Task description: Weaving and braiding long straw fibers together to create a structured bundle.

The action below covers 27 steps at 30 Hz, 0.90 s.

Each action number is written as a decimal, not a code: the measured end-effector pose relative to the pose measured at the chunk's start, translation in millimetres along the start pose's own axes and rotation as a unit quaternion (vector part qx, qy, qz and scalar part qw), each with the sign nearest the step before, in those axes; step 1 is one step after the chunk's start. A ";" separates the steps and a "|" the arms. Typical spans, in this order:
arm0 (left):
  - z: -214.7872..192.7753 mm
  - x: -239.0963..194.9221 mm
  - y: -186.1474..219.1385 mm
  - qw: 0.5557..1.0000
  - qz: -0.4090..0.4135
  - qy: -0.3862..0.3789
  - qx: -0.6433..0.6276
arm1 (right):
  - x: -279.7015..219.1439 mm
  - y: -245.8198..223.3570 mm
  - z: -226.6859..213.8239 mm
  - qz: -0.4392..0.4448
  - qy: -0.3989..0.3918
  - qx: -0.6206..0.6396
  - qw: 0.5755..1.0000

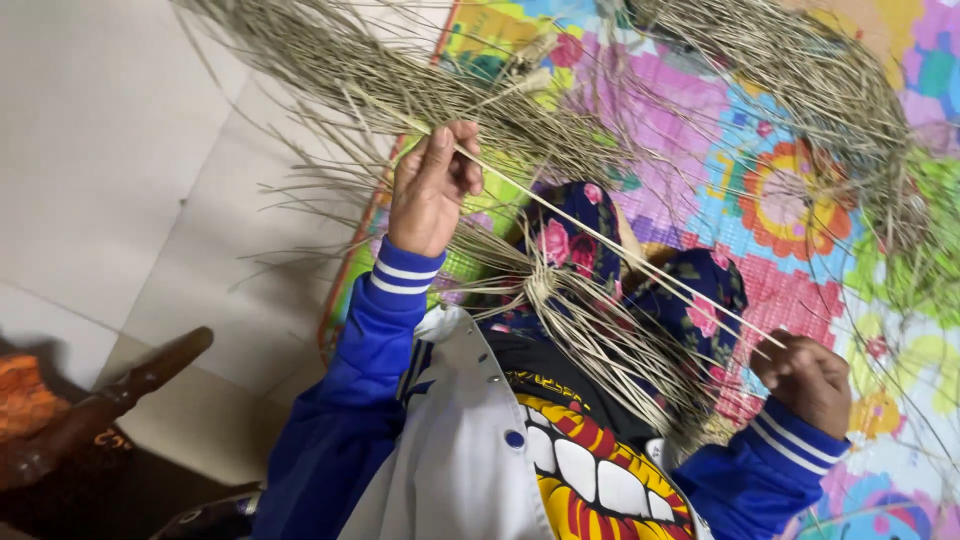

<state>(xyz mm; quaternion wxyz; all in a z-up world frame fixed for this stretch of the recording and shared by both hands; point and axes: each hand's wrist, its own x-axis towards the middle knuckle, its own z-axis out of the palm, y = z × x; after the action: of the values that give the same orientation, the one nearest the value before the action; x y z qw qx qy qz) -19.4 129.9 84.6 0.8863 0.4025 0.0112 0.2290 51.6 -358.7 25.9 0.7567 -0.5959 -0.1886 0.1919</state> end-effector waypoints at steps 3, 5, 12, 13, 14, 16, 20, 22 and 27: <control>-16.5 5.1 6.6 0.999 0.022 0.033 0.001 | 3.4 22.4 -17.8 -0.024 0.023 0.170 0.985; -25.4 5.7 4.7 0.997 0.036 0.041 0.049 | 3.6 34.2 -26.7 0.003 0.069 0.165 0.984; -41.5 8.7 13.2 0.993 0.066 0.073 0.067 | 3.1 58.5 -31.4 -0.004 0.154 0.367 0.917; -39.6 8.4 17.5 0.992 0.066 0.080 0.073 | 2.6 64.9 -37.0 -0.032 0.148 0.387 0.910; -36.3 8.2 18.8 0.991 0.064 0.085 0.076 | -0.9 69.2 -44.8 -0.061 0.144 0.404 0.901; -37.9 9.8 17.0 0.993 0.059 0.073 0.072 | 3.4 65.1 -41.0 -0.040 0.158 0.376 0.912; -53.3 17.9 -6.6 0.994 0.027 0.101 -0.026 | 22.0 52.9 -5.0 -0.016 0.201 0.304 0.931; -28.6 3.2 -27.3 0.995 -0.021 0.090 0.024 | 41.6 81.3 -1.3 -0.015 0.185 0.277 0.943; 14.8 -54.2 -112.9 0.980 -0.152 -0.021 0.129 | 64.9 81.0 109.9 -0.010 0.138 0.124 0.983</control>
<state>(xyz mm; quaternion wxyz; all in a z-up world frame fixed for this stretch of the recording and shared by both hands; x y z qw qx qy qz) -20.1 32.4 4.6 0.8514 0.5118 0.0828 0.0792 45.2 -216.5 -25.3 0.8455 -0.5160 -0.0627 0.1221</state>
